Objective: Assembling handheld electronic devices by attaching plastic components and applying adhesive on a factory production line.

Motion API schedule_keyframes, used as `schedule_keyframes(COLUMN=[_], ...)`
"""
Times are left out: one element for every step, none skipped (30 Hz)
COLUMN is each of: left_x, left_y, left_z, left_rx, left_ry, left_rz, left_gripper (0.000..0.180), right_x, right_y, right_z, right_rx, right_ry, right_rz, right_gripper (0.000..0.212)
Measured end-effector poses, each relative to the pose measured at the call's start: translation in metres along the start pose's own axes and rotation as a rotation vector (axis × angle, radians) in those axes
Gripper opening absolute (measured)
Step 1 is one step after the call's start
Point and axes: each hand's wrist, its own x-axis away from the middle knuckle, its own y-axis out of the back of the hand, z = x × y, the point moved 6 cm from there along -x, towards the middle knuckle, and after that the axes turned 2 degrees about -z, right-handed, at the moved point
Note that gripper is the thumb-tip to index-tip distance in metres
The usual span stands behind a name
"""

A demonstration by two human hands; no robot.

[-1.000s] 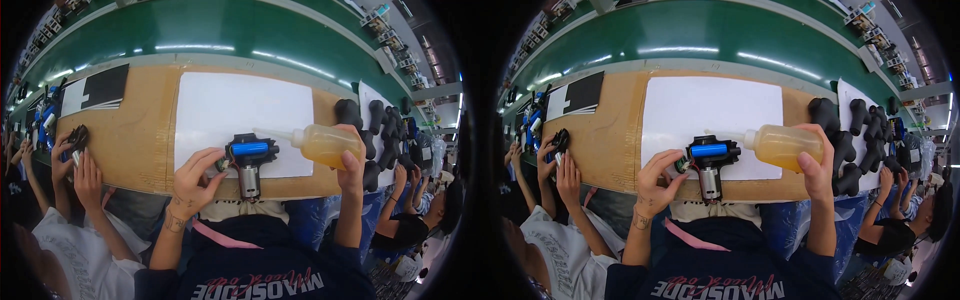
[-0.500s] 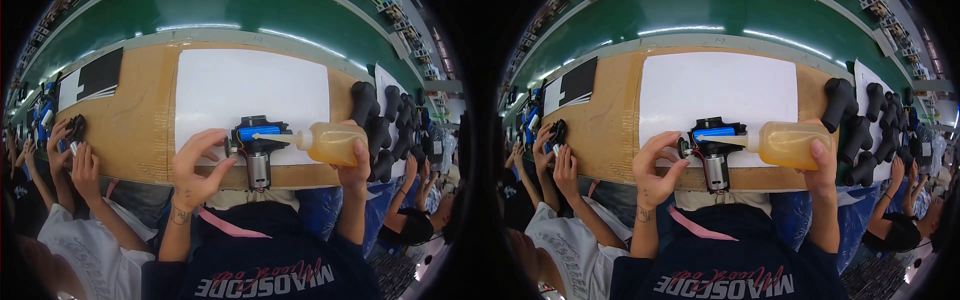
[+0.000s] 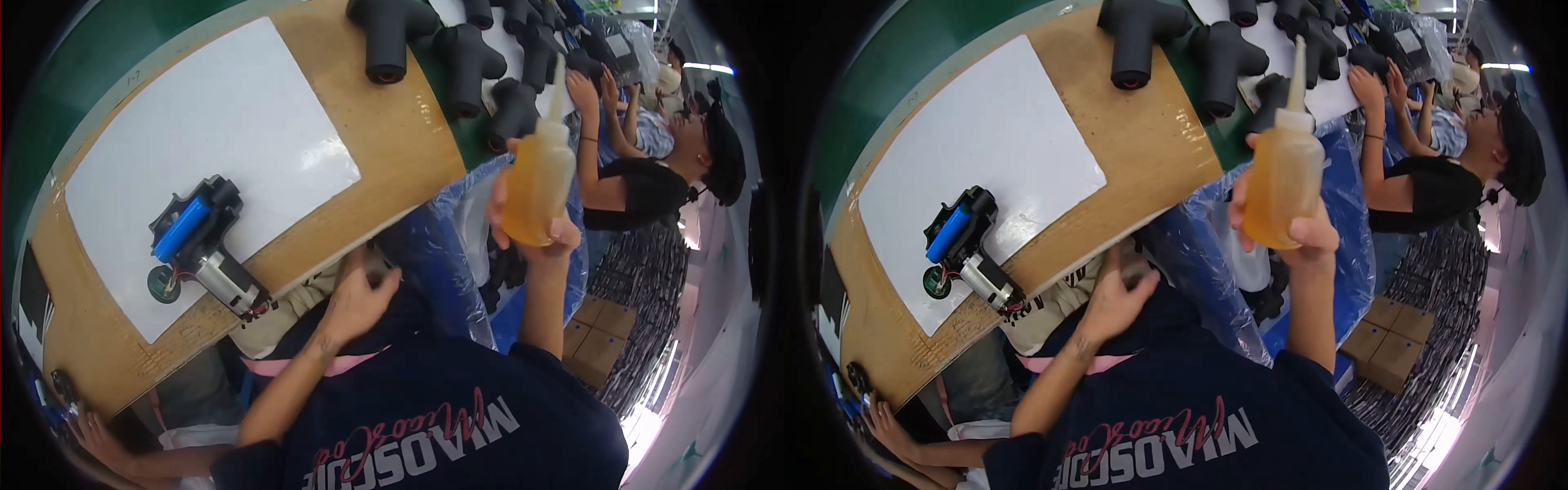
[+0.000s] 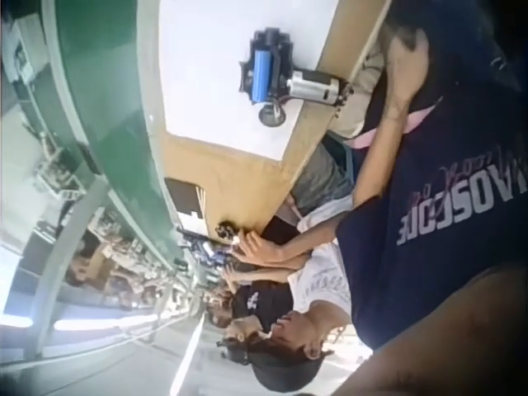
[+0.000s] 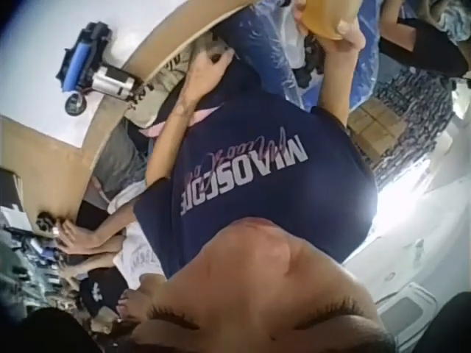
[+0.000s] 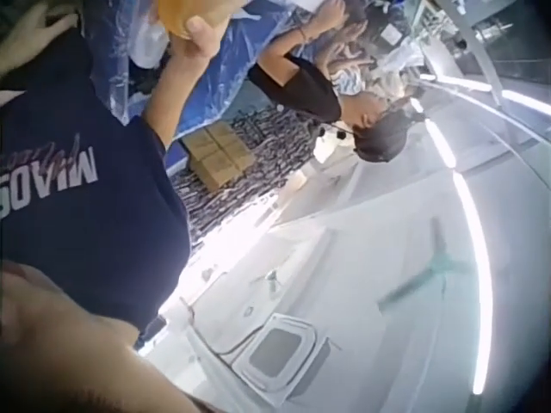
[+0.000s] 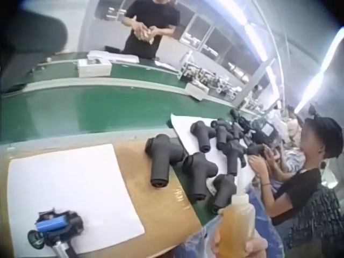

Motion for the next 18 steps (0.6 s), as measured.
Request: schedule_keyframes(left_x=[-0.018,-0.032,-0.050,-0.066,-0.073,-0.077,-0.081,-0.085,-0.088,-0.089,-0.089,-0.088,-0.085,-0.080,-0.071,-0.058,-0.047,-0.038], left_y=[-0.009,-0.014,-0.014,-0.016,-0.017,-0.016,-0.015,-0.013,-0.013,-0.013,-0.011,-0.010,-0.009,-0.008,-0.010,-0.010,-0.012,-0.006], left_z=[0.025,0.049,0.046,0.053,0.060,0.063,0.063,0.063,0.066,0.069,0.070,0.071,0.073,0.069,0.071,0.066,0.061,0.052], left_rx=[-0.053,-0.106,-0.114,-0.046,0.028,0.022,-0.003,-0.028,-0.050,-0.072,-0.095,-0.118,-0.140,-0.145,0.154,0.449,0.746,0.744], left_ry=[-0.035,-0.069,-0.066,0.103,0.273,0.280,0.220,0.161,0.102,0.044,-0.015,-0.073,-0.131,-0.125,0.000,0.126,0.253,0.262], left_rz=[-0.025,-0.054,-0.044,0.079,0.199,0.197,0.177,0.158,0.135,0.112,0.091,0.070,0.050,0.054,0.071,0.078,0.083,0.081], left_gripper=[0.058,0.058,0.058,0.055,0.052,0.052,0.049,0.046,0.043,0.040,0.037,0.035,0.033,0.033,0.034,0.036,0.038,0.038], right_x=[0.011,0.021,0.031,0.037,0.041,0.048,0.053,0.054,0.055,0.055,0.055,0.055,0.054,0.053,0.052,0.049,0.045,0.042], right_y=[0.008,0.014,0.023,0.028,0.032,0.035,0.038,0.039,0.040,0.041,0.041,0.040,0.039,0.038,0.036,0.031,0.019,0.007], right_z=[0.002,0.003,0.006,0.007,0.006,0.006,0.005,0.008,0.010,0.011,0.013,0.016,0.017,0.019,0.020,0.020,0.020,0.019], right_rx=[0.050,0.100,0.152,0.137,0.202,0.271,0.342,0.336,0.380,0.426,0.471,0.467,0.538,0.607,0.677,0.667,0.795,0.921], right_ry=[-0.008,-0.017,-0.021,-0.022,-0.075,-0.129,-0.184,-0.190,-0.218,-0.248,-0.276,-0.284,-0.308,-0.326,-0.345,-0.348,-0.316,-0.282], right_rz=[-0.012,-0.021,-0.040,-0.031,-0.018,-0.014,-0.008,-0.007,-0.005,-0.002,-0.001,0.004,0.037,0.063,0.088,0.090,0.193,0.295], right_gripper=[0.104,0.106,0.107,0.107,0.107,0.106,0.106,0.106,0.105,0.104,0.102,0.102,0.100,0.097,0.095,0.095,0.089,0.083])
